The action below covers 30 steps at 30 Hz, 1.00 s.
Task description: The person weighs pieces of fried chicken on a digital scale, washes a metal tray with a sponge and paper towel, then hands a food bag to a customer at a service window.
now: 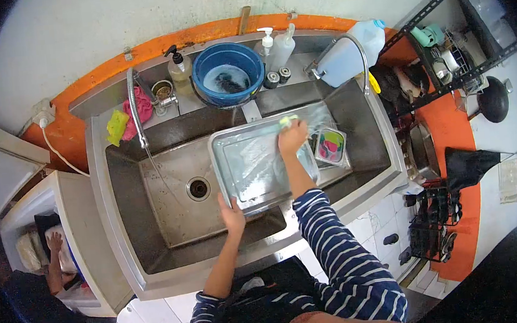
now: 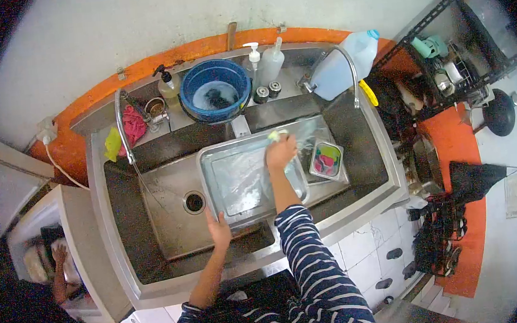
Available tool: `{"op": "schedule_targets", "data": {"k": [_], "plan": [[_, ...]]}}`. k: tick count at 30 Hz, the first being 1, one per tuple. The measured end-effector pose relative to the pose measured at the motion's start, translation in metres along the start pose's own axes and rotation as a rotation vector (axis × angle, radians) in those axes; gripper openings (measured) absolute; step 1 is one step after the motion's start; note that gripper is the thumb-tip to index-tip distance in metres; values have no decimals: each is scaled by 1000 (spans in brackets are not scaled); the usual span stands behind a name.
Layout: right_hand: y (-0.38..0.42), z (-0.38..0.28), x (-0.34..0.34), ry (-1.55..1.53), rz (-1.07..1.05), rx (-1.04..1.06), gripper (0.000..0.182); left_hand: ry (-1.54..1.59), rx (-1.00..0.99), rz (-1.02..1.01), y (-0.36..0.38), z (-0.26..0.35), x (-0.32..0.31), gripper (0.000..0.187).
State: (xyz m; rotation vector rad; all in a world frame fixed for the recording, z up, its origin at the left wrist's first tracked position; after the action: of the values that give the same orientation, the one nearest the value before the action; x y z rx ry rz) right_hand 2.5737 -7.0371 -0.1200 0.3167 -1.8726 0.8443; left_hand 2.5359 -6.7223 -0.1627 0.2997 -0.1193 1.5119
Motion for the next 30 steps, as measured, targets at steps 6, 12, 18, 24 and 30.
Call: {"op": "schedule_targets", "data": {"k": [6,12,18,24,30], "plan": [[19,-59,-9,-229,175,38,34,-41,-161,-18,11,-5,-15,43],[105,-142,-25,-431,-435,703,29,17,-113,-44,6,2,-14,39],[40,-108,-8,-170,-97,206,37,-21,119,-217,-8,-23,-28,28],[83,-161,-7,-358,-353,545,38,29,146,-235,-4,-1,-28,26],[170,-122,-2,-446,-755,751,43,279,-40,-175,-32,-1,-33,35]]}}
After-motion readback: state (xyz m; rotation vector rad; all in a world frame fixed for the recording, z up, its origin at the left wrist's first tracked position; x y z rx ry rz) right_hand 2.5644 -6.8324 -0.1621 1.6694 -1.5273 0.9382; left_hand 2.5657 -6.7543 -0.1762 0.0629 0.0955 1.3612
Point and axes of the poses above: each hand's wrist, its own y-axis away from the middle knuckle, its own x-axis out of the back of the hand, z = x × y, the point moved 10 cm from there along -y, towards the middle knuckle, and after that the axes turned 6 degrees about y, right-handed, at the moved point
